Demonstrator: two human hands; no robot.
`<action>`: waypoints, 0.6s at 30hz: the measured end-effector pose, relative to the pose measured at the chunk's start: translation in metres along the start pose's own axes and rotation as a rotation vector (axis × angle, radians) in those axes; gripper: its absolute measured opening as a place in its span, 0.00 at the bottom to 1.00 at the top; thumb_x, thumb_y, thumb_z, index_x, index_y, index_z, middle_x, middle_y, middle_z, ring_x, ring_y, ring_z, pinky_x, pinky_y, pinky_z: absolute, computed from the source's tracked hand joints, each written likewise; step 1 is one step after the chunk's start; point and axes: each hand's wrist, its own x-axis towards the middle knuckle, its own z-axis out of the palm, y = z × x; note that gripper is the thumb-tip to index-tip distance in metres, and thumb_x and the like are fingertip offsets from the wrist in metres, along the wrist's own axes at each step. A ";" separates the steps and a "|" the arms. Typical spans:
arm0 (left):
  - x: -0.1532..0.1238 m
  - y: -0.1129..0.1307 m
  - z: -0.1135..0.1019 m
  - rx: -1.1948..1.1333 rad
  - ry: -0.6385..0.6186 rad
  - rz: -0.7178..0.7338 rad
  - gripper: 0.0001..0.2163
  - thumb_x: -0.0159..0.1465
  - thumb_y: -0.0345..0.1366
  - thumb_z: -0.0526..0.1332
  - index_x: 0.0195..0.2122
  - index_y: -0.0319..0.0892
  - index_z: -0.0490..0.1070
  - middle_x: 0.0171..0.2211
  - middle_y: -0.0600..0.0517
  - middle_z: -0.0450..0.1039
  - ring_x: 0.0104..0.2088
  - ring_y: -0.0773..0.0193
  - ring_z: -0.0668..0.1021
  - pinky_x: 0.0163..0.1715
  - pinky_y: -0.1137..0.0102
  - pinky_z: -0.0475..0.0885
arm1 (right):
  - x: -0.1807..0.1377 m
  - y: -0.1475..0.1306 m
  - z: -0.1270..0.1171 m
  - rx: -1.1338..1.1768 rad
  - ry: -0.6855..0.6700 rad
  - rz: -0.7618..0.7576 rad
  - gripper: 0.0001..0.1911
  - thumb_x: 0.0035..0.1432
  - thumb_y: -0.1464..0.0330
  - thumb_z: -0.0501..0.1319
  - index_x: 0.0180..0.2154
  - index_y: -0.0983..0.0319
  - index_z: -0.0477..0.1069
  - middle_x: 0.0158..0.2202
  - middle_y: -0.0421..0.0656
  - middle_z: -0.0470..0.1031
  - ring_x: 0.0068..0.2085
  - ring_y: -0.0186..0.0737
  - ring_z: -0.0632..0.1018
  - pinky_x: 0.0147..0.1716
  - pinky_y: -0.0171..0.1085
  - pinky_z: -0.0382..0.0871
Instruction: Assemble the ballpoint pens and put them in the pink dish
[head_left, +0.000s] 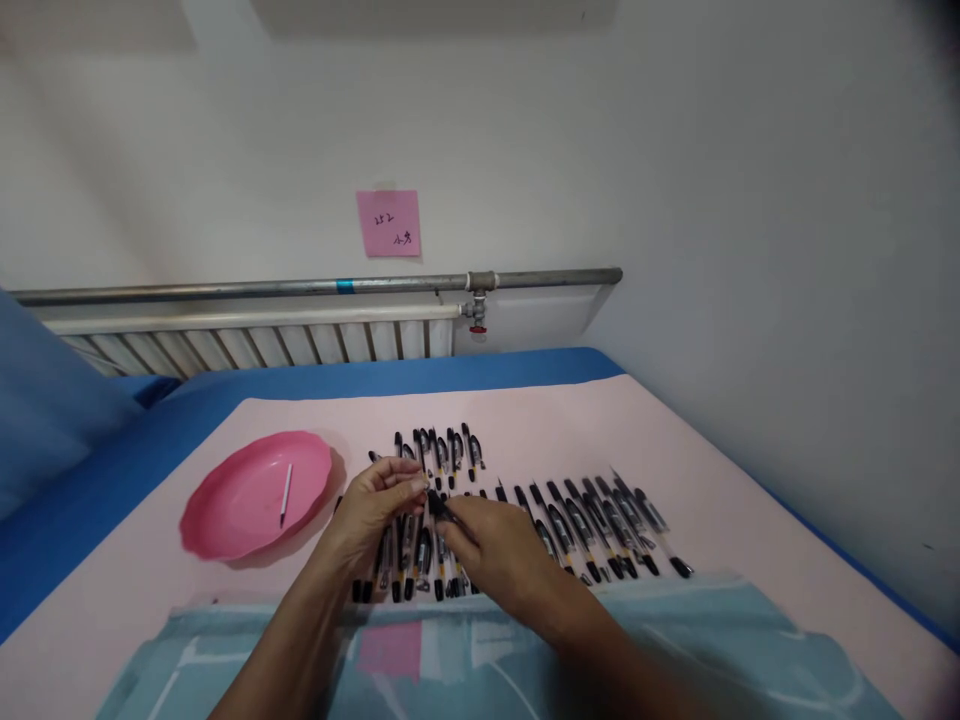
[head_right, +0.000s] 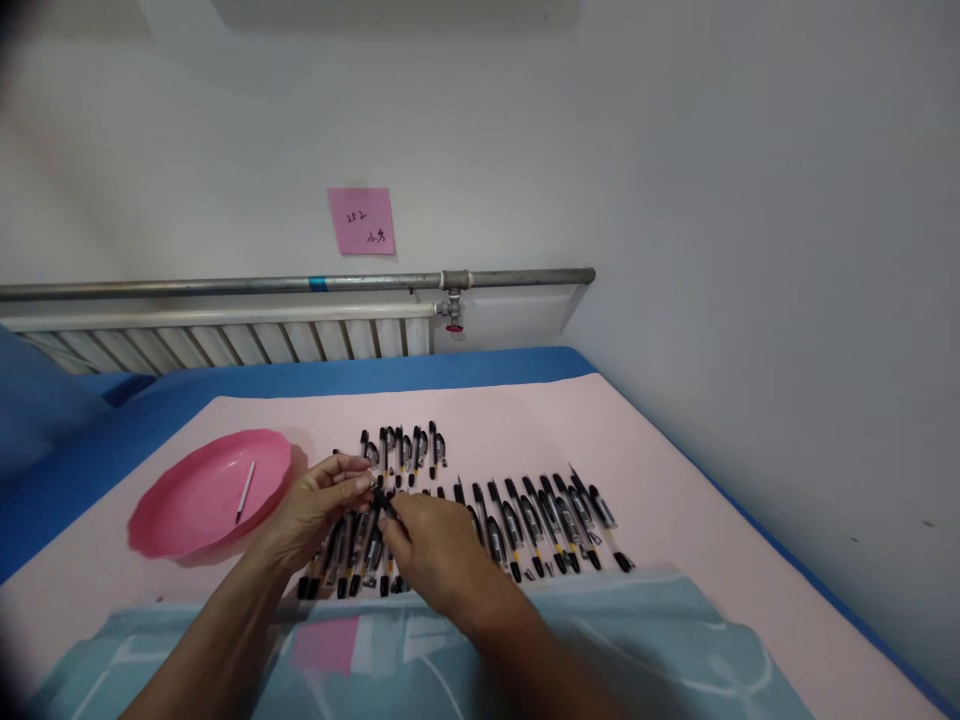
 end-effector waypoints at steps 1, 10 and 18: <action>0.000 0.001 -0.001 -0.006 -0.004 -0.011 0.14 0.45 0.32 0.68 0.34 0.38 0.70 0.27 0.54 0.71 0.24 0.72 0.73 0.27 0.75 0.70 | 0.000 0.000 0.000 0.075 -0.025 0.014 0.11 0.58 0.67 0.50 0.24 0.62 0.61 0.22 0.37 0.64 0.24 0.30 0.64 0.23 0.31 0.49; -0.004 0.010 -0.006 -0.020 -0.049 -0.056 0.14 0.46 0.30 0.68 0.35 0.38 0.69 0.26 0.54 0.72 0.24 0.71 0.74 0.27 0.75 0.70 | 0.006 -0.005 -0.005 0.606 -0.252 0.235 0.13 0.54 0.66 0.52 0.20 0.62 0.54 0.18 0.34 0.52 0.21 0.28 0.57 0.19 0.29 0.48; -0.007 0.011 -0.007 -0.012 -0.064 -0.039 0.14 0.46 0.30 0.68 0.35 0.38 0.70 0.27 0.54 0.71 0.25 0.71 0.74 0.27 0.75 0.70 | 0.004 -0.010 -0.001 0.486 -0.179 0.179 0.15 0.55 0.67 0.52 0.19 0.62 0.53 0.18 0.34 0.53 0.22 0.29 0.57 0.22 0.30 0.49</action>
